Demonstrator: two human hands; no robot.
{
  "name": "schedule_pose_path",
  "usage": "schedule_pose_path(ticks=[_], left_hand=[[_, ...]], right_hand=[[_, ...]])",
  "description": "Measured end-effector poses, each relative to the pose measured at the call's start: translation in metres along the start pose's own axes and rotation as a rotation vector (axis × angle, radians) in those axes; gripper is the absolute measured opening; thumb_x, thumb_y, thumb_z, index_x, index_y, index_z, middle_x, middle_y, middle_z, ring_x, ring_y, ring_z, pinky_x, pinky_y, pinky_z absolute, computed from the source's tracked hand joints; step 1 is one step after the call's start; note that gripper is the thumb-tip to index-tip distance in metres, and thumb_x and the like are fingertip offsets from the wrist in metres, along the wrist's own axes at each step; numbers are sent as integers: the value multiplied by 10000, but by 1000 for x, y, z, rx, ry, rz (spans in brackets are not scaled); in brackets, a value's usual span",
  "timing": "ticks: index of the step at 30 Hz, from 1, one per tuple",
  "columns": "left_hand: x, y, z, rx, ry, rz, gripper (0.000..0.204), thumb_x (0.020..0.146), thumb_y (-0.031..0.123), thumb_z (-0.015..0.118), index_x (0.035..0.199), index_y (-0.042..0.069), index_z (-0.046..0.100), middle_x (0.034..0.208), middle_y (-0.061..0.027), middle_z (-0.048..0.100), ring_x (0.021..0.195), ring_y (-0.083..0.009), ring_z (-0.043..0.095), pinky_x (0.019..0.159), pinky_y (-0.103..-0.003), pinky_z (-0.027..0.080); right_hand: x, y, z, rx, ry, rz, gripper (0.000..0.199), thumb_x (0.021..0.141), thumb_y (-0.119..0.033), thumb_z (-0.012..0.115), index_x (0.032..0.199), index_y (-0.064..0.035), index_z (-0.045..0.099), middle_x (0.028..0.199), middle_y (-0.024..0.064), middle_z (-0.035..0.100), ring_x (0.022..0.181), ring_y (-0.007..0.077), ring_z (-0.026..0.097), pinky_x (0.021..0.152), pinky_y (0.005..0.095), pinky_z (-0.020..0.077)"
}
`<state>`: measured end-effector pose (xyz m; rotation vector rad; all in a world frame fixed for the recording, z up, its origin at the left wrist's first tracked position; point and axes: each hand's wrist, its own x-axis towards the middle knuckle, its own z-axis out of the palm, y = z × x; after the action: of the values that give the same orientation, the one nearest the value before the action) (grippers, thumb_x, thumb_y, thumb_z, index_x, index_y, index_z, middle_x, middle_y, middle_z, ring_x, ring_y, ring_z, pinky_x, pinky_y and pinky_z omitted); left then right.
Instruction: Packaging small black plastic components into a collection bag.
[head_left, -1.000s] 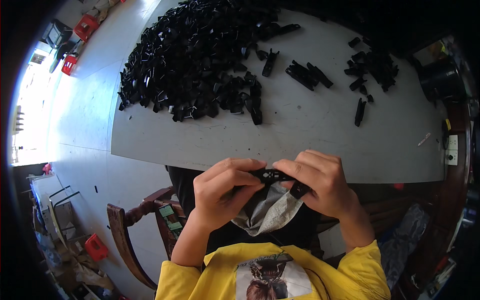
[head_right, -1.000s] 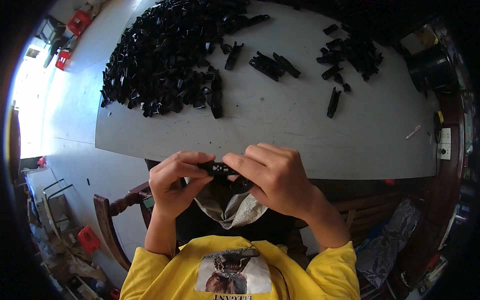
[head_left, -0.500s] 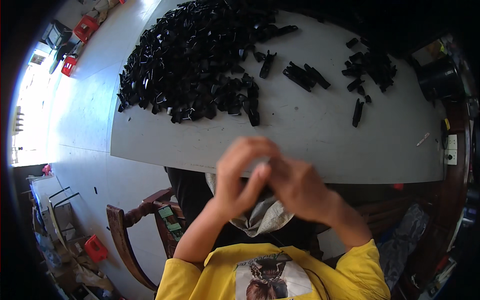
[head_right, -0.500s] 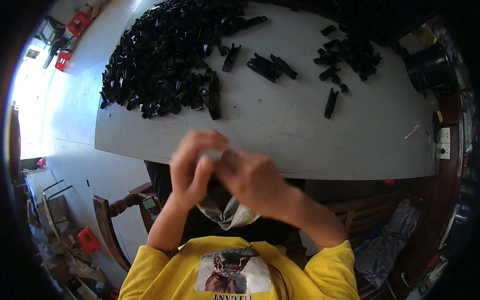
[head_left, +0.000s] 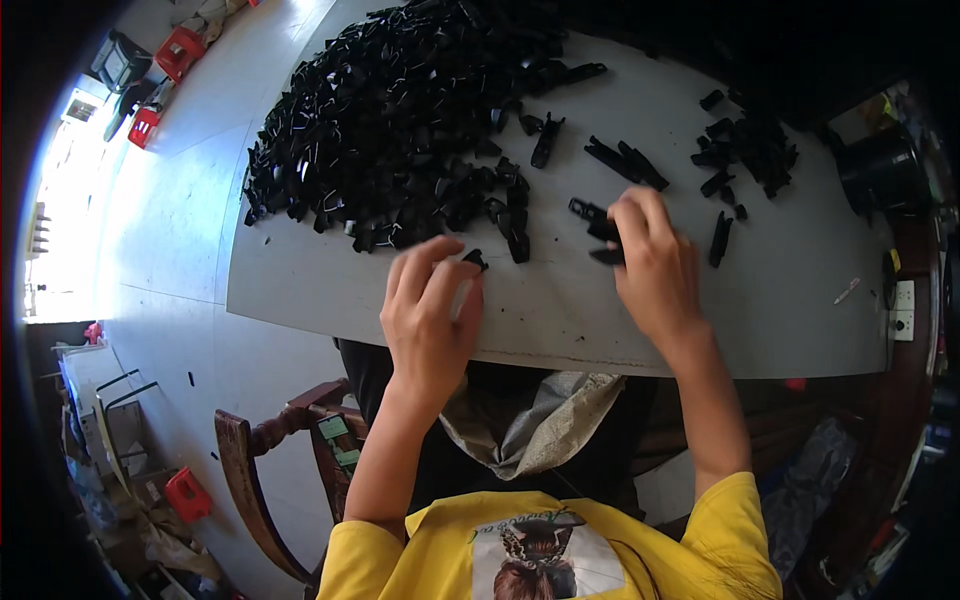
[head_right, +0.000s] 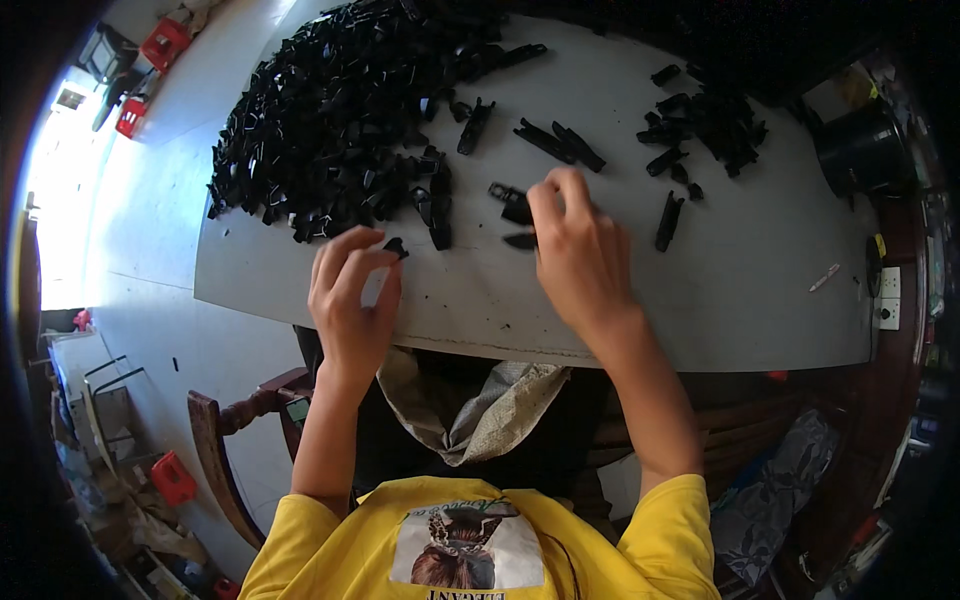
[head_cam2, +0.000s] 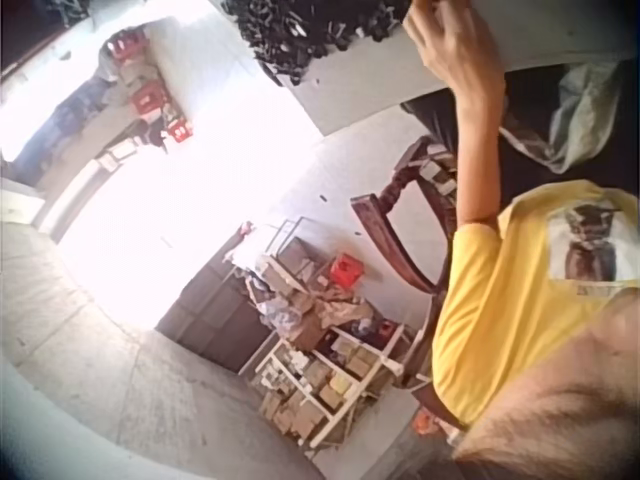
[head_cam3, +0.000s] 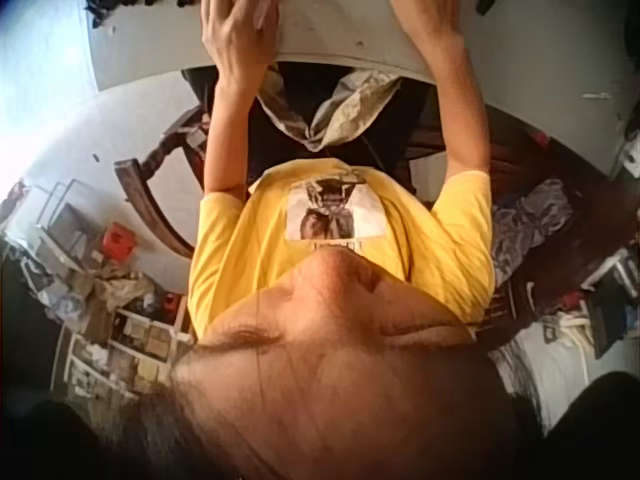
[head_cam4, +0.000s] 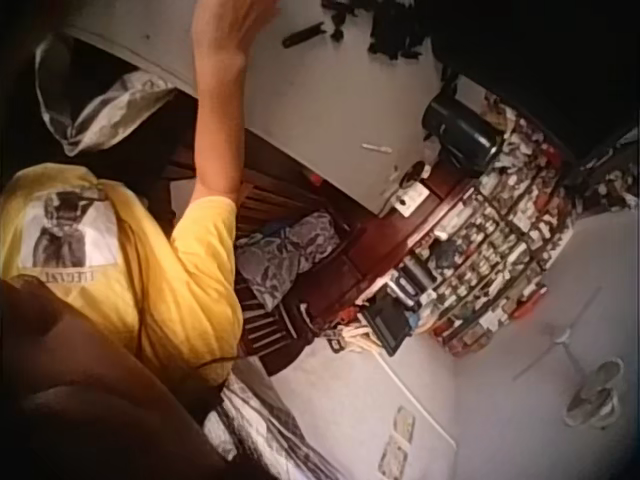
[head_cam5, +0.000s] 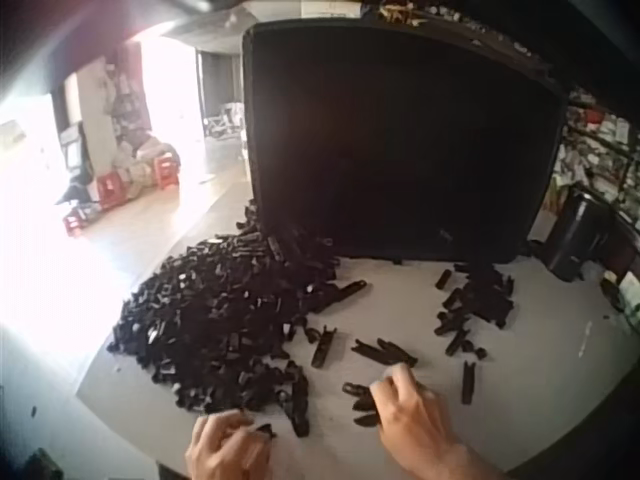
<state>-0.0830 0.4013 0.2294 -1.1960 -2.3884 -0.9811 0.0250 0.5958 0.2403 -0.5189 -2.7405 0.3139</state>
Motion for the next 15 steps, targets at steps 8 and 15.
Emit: schedule_pose_path(ticks=[8, 15], left_hand=[[-15, 19, -31, -533, -133, -63, 175, 691, -115, 691, 823, -16, 632, 969, -143, 681, 869, -234, 683, 758, -289, 537], [-15, 22, -37, -613, -170, -34, 188, 678, -117, 699, 815, -4, 640, 971, -145, 682, 875, -231, 682, 768, -295, 540]], right_hand=[[-36, -31, -30, 537, -62, -277, 533, 625, 93, 659, 1135, -36, 574, 823, 107, 635, 718, 285, 662, 592, 367, 517], [-39, -28, -37, 480, -96, -354, 416, 698, -109, 691, 1100, -18, 629, 813, 103, 631, 663, 243, 633, 573, 342, 500]])
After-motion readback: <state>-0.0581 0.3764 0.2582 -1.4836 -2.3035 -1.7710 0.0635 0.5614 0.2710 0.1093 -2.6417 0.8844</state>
